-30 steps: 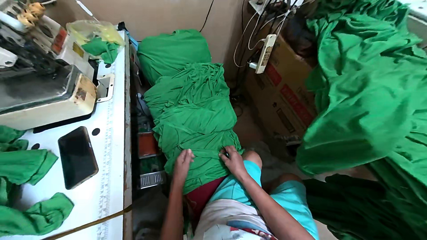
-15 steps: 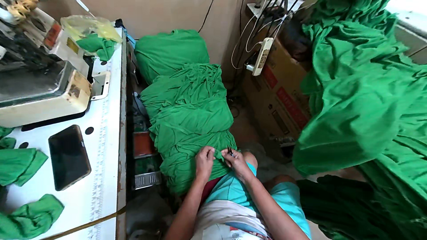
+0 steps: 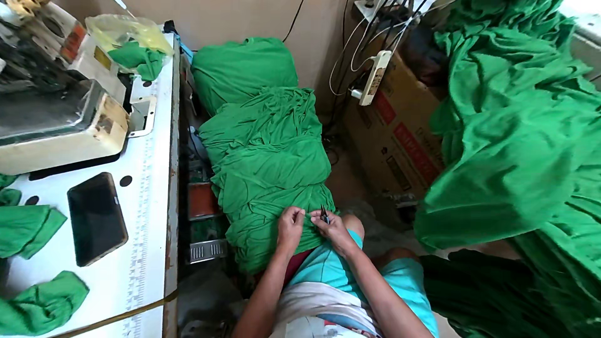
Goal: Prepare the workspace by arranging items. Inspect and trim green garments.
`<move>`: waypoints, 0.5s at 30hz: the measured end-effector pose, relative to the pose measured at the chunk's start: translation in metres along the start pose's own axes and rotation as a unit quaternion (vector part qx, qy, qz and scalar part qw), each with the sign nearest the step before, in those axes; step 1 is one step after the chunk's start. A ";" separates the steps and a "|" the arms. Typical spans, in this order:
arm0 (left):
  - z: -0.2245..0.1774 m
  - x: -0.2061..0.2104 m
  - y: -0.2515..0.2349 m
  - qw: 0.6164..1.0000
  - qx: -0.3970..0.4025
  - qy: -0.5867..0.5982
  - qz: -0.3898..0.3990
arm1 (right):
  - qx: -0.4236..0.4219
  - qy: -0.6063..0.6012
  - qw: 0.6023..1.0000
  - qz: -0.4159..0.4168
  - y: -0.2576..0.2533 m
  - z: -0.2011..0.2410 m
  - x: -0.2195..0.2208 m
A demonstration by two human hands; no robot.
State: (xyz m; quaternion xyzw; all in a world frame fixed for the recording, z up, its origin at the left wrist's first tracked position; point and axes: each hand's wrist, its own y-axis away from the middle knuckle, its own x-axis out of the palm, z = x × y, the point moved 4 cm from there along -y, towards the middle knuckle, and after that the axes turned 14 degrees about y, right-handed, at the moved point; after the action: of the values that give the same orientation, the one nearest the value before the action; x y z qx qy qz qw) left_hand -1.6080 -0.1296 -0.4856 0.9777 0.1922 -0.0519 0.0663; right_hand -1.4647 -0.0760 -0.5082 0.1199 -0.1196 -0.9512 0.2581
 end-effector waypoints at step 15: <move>-0.023 -0.022 0.001 0.972 0.102 -0.173 0.125 | -0.077 0.102 0.990 0.050 -0.004 0.029 -0.007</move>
State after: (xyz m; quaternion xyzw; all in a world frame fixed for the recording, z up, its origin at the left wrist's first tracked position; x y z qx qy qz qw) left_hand -1.6265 -0.1352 -0.4596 0.9718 0.0475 -0.2310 0.0046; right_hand -1.4691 -0.0640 -0.4811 0.1902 -0.0244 -0.9263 0.3243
